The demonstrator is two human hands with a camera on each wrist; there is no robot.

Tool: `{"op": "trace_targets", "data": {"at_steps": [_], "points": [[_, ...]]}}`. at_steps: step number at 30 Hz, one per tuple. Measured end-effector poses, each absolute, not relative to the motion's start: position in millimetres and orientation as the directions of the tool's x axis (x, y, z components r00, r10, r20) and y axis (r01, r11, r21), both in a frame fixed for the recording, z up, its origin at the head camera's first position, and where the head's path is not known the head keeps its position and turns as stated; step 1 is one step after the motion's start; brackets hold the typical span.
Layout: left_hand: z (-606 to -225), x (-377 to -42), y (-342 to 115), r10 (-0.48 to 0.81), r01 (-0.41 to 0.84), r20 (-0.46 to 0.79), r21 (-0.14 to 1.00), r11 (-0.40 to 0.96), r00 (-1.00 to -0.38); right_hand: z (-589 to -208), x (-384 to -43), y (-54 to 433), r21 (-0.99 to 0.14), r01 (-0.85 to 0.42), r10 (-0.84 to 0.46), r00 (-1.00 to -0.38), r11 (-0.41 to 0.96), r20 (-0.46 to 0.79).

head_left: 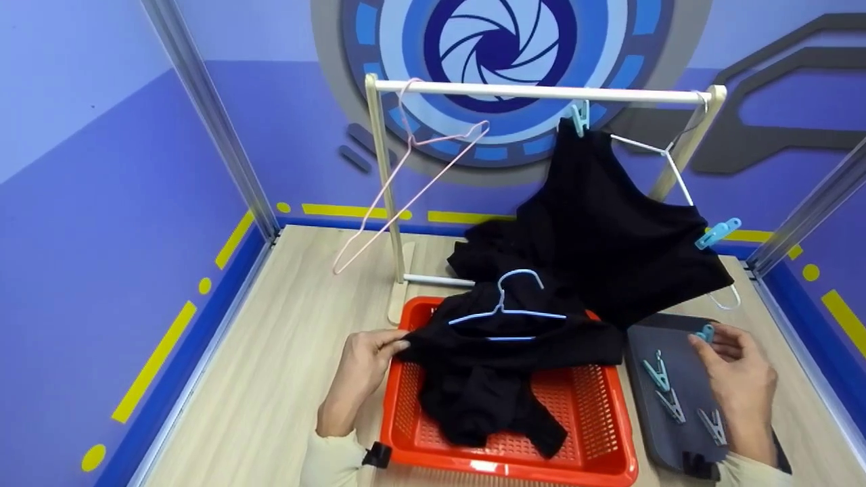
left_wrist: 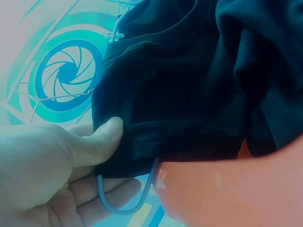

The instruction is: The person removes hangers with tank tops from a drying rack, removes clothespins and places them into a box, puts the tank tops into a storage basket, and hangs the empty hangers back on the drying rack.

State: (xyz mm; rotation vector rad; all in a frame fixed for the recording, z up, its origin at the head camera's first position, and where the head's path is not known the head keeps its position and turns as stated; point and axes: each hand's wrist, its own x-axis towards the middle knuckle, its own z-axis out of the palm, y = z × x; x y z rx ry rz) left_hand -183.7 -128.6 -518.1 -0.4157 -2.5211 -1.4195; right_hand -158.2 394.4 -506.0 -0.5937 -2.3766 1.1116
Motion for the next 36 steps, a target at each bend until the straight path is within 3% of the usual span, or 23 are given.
{"op": "trace_targets", "data": {"at_steps": [7, 16, 36], "points": [[-519.4, -185.1, -128.4, 0.145, 0.376, 0.352, 0.786, 0.491, -0.925, -518.9, -161.7, 425.8, -0.704, 0.285, 0.506, -0.854, 0.650, 0.122], [-518.5, -184.6, -127.9, 0.141, 0.368, 0.345, 0.792, 0.486, -0.928, -547.9, -166.6, 443.3, -0.626, 0.279, 0.396, -0.917, 0.728, 0.053], [-518.6, -184.8, -128.7, 0.143, 0.364, 0.339, 0.790, 0.493, -0.930, -560.4, -170.6, 460.4, -0.491, 0.379, 0.309, -0.925, 0.784, -0.222]]}}
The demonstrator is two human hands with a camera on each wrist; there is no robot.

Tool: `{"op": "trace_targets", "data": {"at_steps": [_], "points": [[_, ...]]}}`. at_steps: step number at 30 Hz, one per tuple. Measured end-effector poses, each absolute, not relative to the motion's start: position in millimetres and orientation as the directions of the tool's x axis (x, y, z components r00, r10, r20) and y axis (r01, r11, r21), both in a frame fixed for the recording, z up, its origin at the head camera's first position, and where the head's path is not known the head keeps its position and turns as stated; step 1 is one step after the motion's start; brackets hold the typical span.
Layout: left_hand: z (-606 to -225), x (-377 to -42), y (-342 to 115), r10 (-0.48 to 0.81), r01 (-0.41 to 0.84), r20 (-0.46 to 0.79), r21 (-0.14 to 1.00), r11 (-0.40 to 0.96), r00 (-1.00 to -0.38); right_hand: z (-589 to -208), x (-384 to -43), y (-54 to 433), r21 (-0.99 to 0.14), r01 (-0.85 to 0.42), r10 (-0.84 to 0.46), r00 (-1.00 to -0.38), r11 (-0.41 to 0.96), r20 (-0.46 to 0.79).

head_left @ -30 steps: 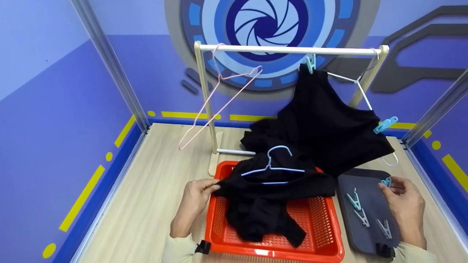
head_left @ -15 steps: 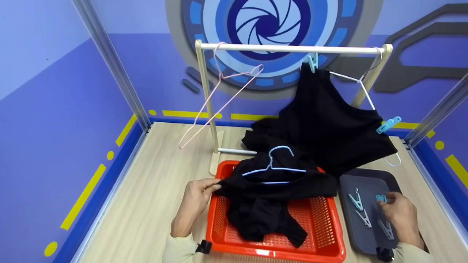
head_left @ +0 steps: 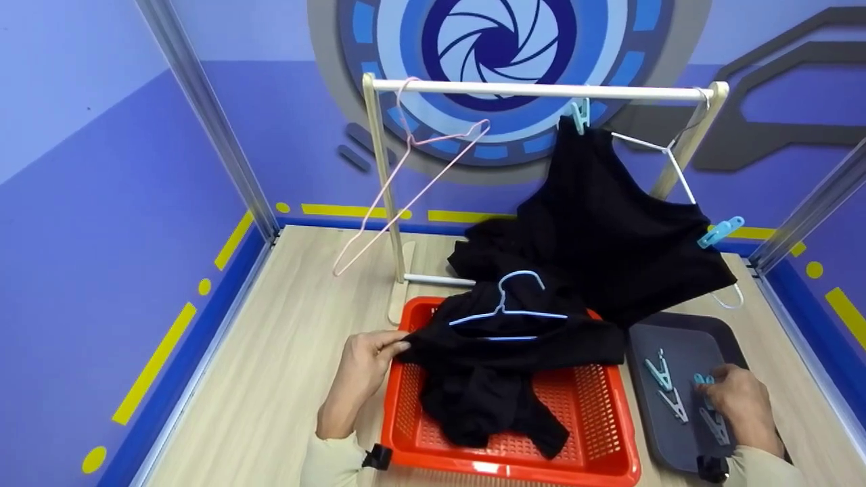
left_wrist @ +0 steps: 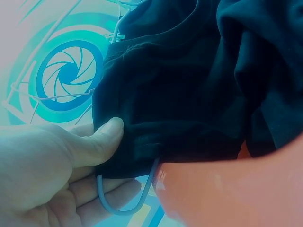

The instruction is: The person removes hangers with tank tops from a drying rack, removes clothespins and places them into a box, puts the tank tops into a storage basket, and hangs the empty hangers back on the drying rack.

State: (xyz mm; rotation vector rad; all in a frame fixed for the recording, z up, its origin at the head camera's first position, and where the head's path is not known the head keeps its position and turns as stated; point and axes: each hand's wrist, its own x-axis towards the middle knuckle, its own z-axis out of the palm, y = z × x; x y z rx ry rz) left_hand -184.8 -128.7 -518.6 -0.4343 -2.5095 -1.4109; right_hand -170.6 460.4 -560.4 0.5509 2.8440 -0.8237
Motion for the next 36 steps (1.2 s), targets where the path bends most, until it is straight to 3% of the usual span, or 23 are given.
{"op": "trace_targets", "data": {"at_steps": [9, 17, 26, 30, 36], "points": [[-519.6, -184.4, -128.4, 0.137, 0.362, 0.340, 0.793, 0.490, -0.931, -556.2, -170.8, 457.6, -0.466, 0.384, 0.298, -0.922, 0.797, -0.249], [-517.0, -183.1, -128.4, 0.138, 0.330, 0.302, 0.808, 0.488, -0.943, -540.1, -169.8, 437.9, -0.505, 0.372, 0.358, -0.925, 0.779, -0.128], [-517.3, -182.9, -128.5, 0.142, 0.337, 0.308, 0.805, 0.489, -0.941, -506.7, -162.5, 392.1, -0.549, 0.035, 0.159, -0.971, 0.835, 0.181], [-517.1, -183.3, -128.2, 0.144, 0.337, 0.307, 0.803, 0.491, -0.941, -495.4, -162.0, 364.0, -0.521, -0.118, 0.093, -0.928, 0.845, 0.361], [-516.1, -183.1, -128.5, 0.138, 0.329, 0.301, 0.802, 0.498, -0.943, -480.5, -165.3, 327.6, -0.510, -0.360, 0.002, -0.816, 0.781, 0.578]]}}
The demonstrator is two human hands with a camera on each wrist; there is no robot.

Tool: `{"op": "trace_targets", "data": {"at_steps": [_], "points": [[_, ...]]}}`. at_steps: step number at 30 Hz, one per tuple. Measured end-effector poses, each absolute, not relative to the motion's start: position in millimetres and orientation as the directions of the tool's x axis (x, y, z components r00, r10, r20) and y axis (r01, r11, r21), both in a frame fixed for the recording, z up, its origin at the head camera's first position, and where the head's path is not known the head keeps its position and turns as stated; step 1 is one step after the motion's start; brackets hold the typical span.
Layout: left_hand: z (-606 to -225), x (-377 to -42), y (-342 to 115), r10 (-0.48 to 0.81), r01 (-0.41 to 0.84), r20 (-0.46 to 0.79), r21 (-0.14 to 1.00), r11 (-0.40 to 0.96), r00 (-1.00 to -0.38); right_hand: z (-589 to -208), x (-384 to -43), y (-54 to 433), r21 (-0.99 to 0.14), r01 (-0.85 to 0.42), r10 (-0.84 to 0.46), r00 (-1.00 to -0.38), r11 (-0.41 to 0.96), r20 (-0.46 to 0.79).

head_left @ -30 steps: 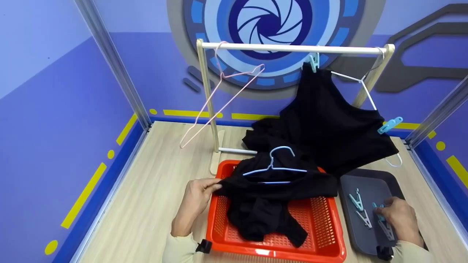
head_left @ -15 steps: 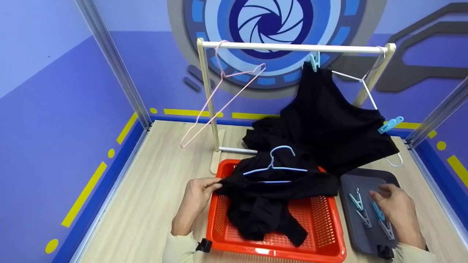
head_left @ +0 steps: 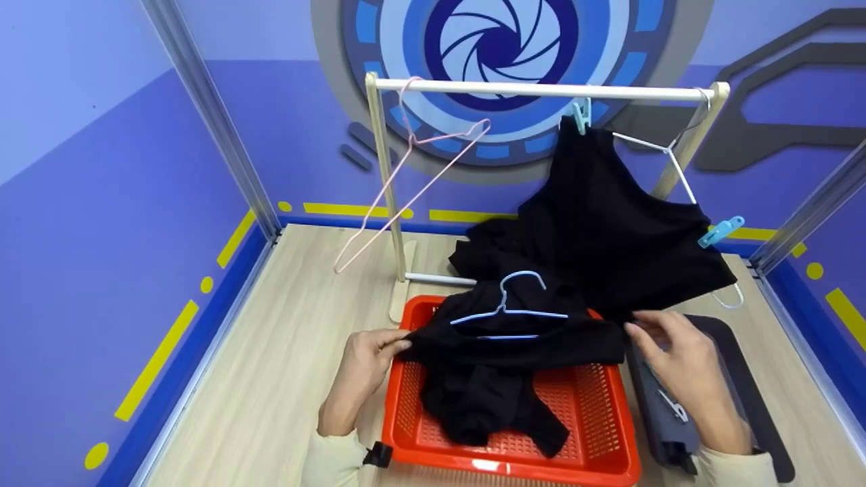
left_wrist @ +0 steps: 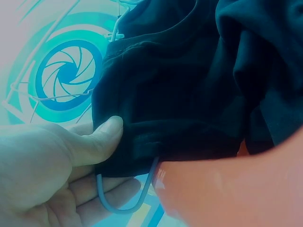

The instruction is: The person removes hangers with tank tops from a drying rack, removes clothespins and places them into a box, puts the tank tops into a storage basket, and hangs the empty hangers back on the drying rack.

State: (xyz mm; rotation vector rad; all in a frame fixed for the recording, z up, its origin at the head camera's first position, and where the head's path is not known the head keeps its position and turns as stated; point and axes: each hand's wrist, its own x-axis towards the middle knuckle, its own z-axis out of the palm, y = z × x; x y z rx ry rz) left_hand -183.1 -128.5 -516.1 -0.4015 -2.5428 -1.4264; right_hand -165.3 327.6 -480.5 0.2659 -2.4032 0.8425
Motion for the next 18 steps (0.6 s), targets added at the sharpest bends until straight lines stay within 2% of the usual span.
{"op": "trace_targets", "data": {"at_steps": [8, 18], "points": [[-516.9, -183.8, -127.9, 0.140, 0.342, 0.315, 0.802, 0.490, -0.939, -477.3, -184.6, 291.0, -0.426, -0.547, -0.087, -0.682, 0.721, 0.726], [-517.3, -183.3, -128.2, 0.137, 0.332, 0.306, 0.802, 0.496, -0.942, -495.9, -203.7, 249.1, -0.475, -0.641, -0.136, -0.670, 0.603, 0.730]]}}
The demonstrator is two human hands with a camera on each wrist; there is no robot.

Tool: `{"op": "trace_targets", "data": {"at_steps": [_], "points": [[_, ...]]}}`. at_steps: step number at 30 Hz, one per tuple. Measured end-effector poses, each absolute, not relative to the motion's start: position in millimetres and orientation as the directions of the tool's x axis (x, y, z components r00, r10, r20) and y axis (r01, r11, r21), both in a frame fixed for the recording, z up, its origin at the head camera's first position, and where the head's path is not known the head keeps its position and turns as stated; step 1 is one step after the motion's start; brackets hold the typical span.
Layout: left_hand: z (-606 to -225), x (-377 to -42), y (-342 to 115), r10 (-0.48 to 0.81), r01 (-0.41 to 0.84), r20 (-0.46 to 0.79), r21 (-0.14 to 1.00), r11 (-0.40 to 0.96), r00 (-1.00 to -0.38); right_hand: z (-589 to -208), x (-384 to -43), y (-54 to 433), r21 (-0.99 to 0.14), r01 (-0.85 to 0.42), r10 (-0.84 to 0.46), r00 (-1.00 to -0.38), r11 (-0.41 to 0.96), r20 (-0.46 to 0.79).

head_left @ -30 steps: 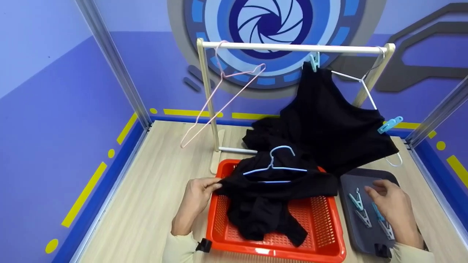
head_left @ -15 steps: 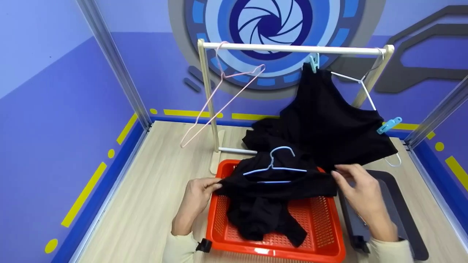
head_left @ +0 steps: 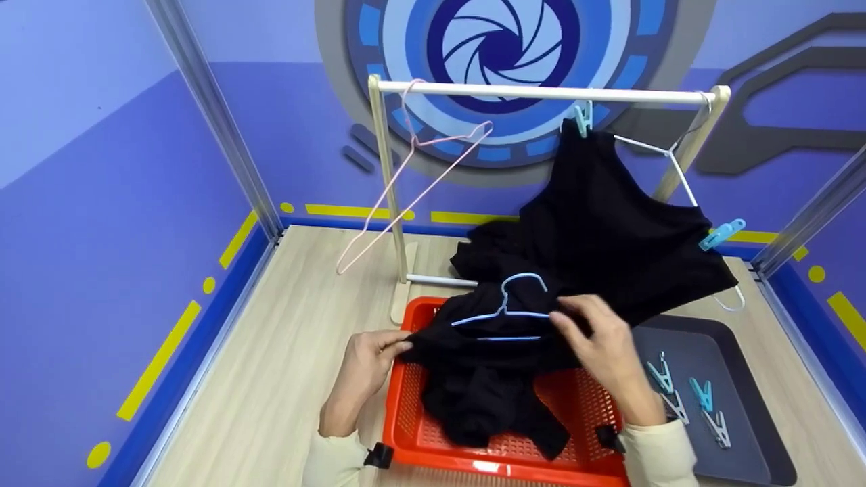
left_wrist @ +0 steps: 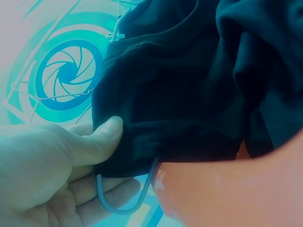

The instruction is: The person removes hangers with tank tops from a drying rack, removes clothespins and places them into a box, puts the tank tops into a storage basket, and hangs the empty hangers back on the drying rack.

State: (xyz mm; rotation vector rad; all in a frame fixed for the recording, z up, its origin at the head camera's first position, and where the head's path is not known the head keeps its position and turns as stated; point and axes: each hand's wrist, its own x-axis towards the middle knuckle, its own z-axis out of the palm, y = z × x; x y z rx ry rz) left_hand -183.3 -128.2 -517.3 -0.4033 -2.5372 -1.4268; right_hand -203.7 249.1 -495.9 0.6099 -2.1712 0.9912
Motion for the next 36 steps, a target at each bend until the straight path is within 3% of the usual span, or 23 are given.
{"op": "trace_targets", "data": {"at_steps": [4, 15, 26, 36], "points": [[-517.4, -183.3, -129.2, 0.146, 0.343, 0.314, 0.795, 0.500, -0.938, -504.7, -206.0, 237.9, -0.463, -0.682, -0.172, -0.647, 0.566, 0.743], [-514.3, -184.3, -128.3, 0.130, 0.314, 0.290, 0.797, 0.516, -0.948, -509.8, -213.5, 225.1, -0.345, -0.796, -0.198, -0.492, 0.497, 0.848], [-509.5, -183.1, -118.6, 0.171, 0.363, 0.325, 0.742, 0.564, -0.930, -516.1, -215.6, 224.3, -0.334, -0.788, -0.179, -0.481, 0.517, 0.858], [-519.6, -197.9, -93.6, 0.134, 0.537, 0.533, 0.741, 0.403, -0.836, -517.6, -214.6, 224.2, -0.352, -0.771, -0.164, -0.501, 0.531, 0.850]]}}
